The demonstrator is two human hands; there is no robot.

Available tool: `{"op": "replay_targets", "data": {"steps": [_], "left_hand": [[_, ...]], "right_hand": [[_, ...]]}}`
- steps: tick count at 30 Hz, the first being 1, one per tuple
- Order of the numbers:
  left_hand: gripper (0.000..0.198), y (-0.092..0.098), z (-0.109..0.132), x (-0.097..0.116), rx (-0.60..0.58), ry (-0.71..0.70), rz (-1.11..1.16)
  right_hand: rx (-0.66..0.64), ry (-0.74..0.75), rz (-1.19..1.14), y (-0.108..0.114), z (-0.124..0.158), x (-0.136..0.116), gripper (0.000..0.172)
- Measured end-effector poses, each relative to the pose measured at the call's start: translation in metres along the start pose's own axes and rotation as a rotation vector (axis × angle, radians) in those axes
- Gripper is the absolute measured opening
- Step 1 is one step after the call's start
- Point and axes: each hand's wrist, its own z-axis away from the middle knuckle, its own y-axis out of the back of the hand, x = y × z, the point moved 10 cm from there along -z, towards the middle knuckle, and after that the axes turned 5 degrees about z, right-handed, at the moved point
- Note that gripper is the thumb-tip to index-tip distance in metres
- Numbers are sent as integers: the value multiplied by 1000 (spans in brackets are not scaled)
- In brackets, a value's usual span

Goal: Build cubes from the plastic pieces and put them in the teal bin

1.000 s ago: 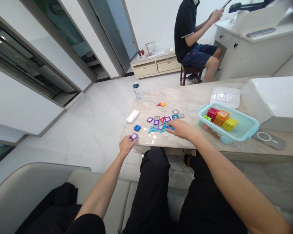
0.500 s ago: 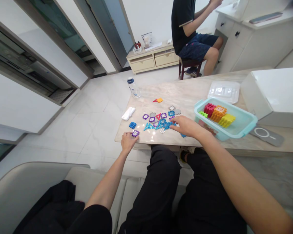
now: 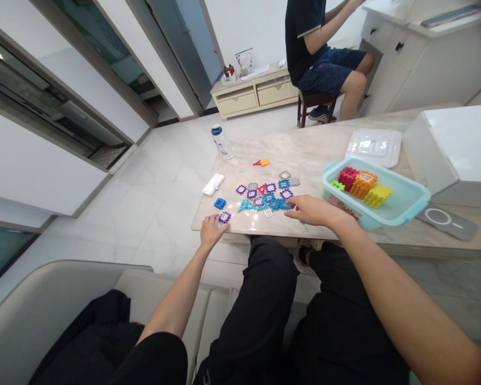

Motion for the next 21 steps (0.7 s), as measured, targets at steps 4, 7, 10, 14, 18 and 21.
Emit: {"op": "replay_targets", "data": {"steps": [4, 7, 10, 14, 18, 21], "left_hand": [[55, -2, 0, 0, 14, -9, 18], [53, -2, 0, 0, 26, -3, 26], [52, -1, 2, 2, 23, -6, 25], [52, 0, 4, 4, 13, -7, 20], [55, 1, 4, 4, 7, -5, 23], [54, 1, 3, 3, 4, -7, 25]], "right_hand": [[-57, -14, 7, -4, 2, -1, 45], [-80, -30, -5, -7, 4, 1, 47], [-119, -52, -7, -11, 6, 6, 52], [-177, -74, -28, -19, 8, 13, 59], [-194, -88, -39, -26, 6, 24, 62], [-188, -78, -49, -31, 3, 31, 62]]}}
